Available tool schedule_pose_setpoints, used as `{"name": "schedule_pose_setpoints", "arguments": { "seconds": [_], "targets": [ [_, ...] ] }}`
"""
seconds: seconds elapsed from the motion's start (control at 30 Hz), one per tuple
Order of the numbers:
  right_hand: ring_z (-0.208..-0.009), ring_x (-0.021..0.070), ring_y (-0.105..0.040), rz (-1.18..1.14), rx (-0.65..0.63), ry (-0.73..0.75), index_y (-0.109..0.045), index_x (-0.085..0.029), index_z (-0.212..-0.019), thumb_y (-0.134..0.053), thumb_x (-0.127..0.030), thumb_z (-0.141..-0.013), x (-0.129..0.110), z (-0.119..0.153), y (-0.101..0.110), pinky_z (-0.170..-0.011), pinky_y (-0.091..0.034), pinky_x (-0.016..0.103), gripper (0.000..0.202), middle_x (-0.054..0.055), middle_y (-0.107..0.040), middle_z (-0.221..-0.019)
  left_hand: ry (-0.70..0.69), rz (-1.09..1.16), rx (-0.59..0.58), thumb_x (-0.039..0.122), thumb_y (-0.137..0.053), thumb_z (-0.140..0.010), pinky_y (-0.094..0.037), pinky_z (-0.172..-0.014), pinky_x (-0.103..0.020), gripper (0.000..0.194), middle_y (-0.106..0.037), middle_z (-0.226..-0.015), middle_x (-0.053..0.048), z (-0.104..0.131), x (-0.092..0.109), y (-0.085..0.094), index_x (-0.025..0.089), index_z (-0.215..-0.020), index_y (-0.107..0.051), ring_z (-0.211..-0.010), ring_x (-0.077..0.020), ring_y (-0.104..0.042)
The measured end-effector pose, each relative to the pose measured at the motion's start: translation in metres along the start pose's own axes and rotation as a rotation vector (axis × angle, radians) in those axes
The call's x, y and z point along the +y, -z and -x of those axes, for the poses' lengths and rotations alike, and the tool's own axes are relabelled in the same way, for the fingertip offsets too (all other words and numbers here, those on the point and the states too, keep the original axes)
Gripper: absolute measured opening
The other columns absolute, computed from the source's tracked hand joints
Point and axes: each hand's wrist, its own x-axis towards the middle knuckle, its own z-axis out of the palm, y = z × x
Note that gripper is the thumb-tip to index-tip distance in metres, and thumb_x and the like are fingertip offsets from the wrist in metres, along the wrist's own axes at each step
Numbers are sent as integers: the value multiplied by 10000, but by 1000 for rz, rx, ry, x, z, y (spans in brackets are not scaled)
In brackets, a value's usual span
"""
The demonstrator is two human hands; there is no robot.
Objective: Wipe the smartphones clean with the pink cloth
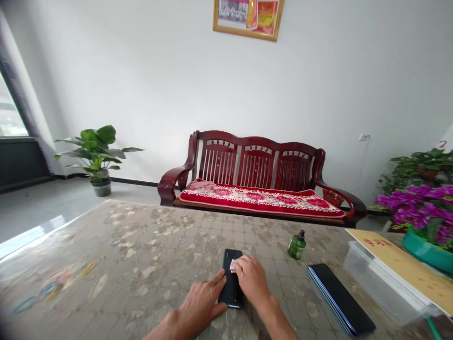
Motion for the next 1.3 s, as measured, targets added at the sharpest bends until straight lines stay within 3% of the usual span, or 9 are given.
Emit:
{"name": "schedule_pose_setpoints", "arguments": {
  "seconds": [0.13, 0.37, 0.53, 0.7, 0.8, 0.87, 1.03, 1.3],
  "targets": [
    [-899, 162, -628, -43, 24, -111, -714, -249, -839, -484, -199, -886, 4, -12, -4, -792, -414, 242, 240, 11, -690, -902, 4, 1, 1, 346, -585, -843, -497, -984, -411, 597, -358, -1561, -101, 0, 0, 0, 228, -1412, -446, -1162, -307, -617],
    [-963, 189, -601, 14, -5, -105, -722, -254, -878, -561, -278, -861, 11, -10, 0, -814, -401, 258, 163, 26, -669, -934, -11, 18, 28, 363, -604, -831, -519, -955, -412, 574, -380, -1550, -91, 0, -2, -1, 216, -1374, -490, -1126, -315, -636],
    [-874, 172, -598, 15, -29, -175, -654, -236, -804, -635, -192, -731, 6, -8, 0, -722, -381, 240, 87, -15, -672, -850, -13, 36, 16, 361, -608, -833, -511, -964, -410, 581, -374, -1553, -92, 0, -3, -2, 236, -1385, -475, -1129, -312, -636],
    [-738, 147, -599, -123, -6, -213, -606, -227, -740, -605, -197, -752, 7, -11, -6, -640, -381, 227, 33, -29, -652, -755, 2, 31, -9, 352, -591, -846, -504, -976, -422, 587, -360, -1560, -97, 2, 1, 4, 239, -1406, -457, -1151, -316, -623],
    [-805, 154, -606, -28, 131, -172, -616, -232, -759, -527, -136, -791, 9, -15, -4, -696, -406, 235, 134, -2, -641, -842, -5, 29, 4, 349, -594, -843, -508, -978, -430, 591, -362, -1557, -107, 2, 1, 3, 209, -1403, -467, -1148, -323, -625],
    [-870, 161, -606, 85, 149, -101, -636, -239, -795, -477, -108, -830, 9, -15, -3, -736, -414, 241, 209, 18, -624, -903, -15, 32, 24, 350, -603, -836, -506, -984, -422, 600, -362, -1556, -107, 1, 0, 1, 193, -1400, -472, -1153, -322, -622],
    [-902, 162, -608, 222, 57, 36, -655, -249, -839, -459, -102, -895, 5, -2, -7, -772, -430, 240, 251, 22, -603, -924, -8, 30, 25, 356, -601, -835, -505, -985, -405, 596, -373, -1554, -87, 1, -2, -2, 220, -1399, -468, -1146, -304, -628],
    [-937, 164, -598, 156, -43, 154, -669, -273, -1007, -420, -81, -924, 6, 17, 2, -830, -440, 259, 325, 3, -627, -952, -21, 55, 37, 330, -597, -826, -502, -987, -394, 578, -382, -1548, -97, 1, -2, -1, 204, -1380, -486, -1160, -308, -620]
  ]
}}
